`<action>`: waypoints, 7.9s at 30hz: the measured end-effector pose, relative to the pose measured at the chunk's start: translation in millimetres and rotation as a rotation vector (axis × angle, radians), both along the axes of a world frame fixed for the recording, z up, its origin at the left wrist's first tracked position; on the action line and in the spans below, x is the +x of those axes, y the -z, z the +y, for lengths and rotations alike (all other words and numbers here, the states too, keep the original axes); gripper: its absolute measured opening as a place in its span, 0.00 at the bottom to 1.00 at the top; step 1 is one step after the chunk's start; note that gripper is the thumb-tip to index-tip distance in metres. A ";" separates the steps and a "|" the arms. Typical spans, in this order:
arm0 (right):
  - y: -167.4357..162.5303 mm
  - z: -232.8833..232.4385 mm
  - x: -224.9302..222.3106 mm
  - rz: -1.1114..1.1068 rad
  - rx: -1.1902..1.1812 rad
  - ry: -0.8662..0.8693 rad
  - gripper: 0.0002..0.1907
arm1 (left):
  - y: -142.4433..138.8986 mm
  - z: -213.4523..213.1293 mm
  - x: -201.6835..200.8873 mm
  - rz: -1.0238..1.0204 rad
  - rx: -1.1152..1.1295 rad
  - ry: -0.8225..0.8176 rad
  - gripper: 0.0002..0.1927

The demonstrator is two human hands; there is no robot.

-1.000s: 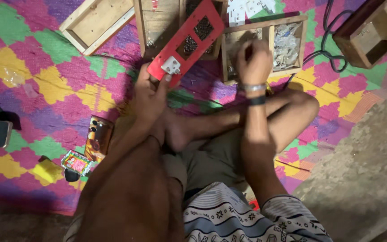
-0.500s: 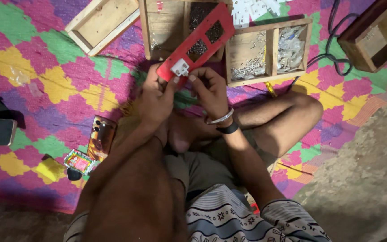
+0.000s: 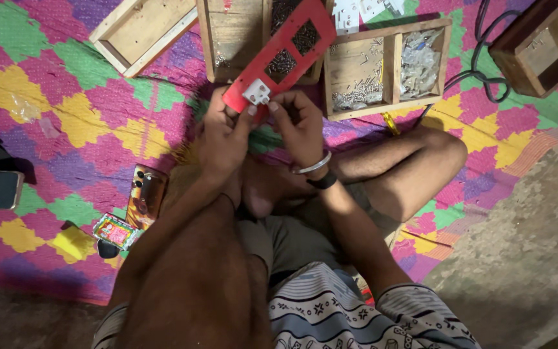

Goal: The person sits on a mat and assembles white plastic electrical sockets onto a red rectangular board. They pick up small metal screws from a wooden box and insert them into the sockets, then tighten them by hand. The person repeats this process for multiple sockets on the board.

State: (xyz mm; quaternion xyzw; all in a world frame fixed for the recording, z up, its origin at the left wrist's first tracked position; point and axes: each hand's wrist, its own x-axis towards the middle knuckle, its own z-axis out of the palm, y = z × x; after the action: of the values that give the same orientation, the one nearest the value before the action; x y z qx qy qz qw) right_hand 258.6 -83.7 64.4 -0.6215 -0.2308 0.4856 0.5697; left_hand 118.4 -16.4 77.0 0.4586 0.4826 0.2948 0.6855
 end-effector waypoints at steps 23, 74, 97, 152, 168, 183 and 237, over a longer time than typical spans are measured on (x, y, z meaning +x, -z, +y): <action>-14.5 -0.3 -15.6 -0.366 0.211 -0.075 0.25 | -2.0 2.2 0.4 -0.272 -0.241 -0.211 0.16; -0.4 6.7 -15.0 -0.467 0.242 0.122 0.07 | -7.0 -0.5 2.9 -0.143 -0.177 -0.114 0.15; -16.1 3.7 -9.4 -0.471 0.274 0.027 0.15 | -19.1 6.1 0.0 -0.047 -0.076 -0.119 0.14; -83.8 15.2 31.9 -0.533 0.060 -0.580 0.07 | -50.6 40.7 -54.1 0.499 1.629 0.621 0.13; -68.5 -13.1 38.1 -0.602 0.246 -0.545 0.24 | -42.7 23.8 -45.6 0.486 1.480 0.618 0.14; -54.2 -14.0 28.5 -0.678 0.358 -0.489 0.20 | -30.1 16.6 -49.4 0.470 1.431 0.606 0.14; -50.0 -9.2 22.0 -0.290 0.153 -0.333 0.07 | -8.5 -18.2 -48.0 0.091 0.278 0.168 0.17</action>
State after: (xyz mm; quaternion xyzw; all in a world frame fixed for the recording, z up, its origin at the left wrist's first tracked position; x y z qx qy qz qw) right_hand 280.6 -92.8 114.4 -0.5931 -0.4457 0.4595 0.4883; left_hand 70.4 -34.6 85.5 0.6008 0.4278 0.2793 0.6149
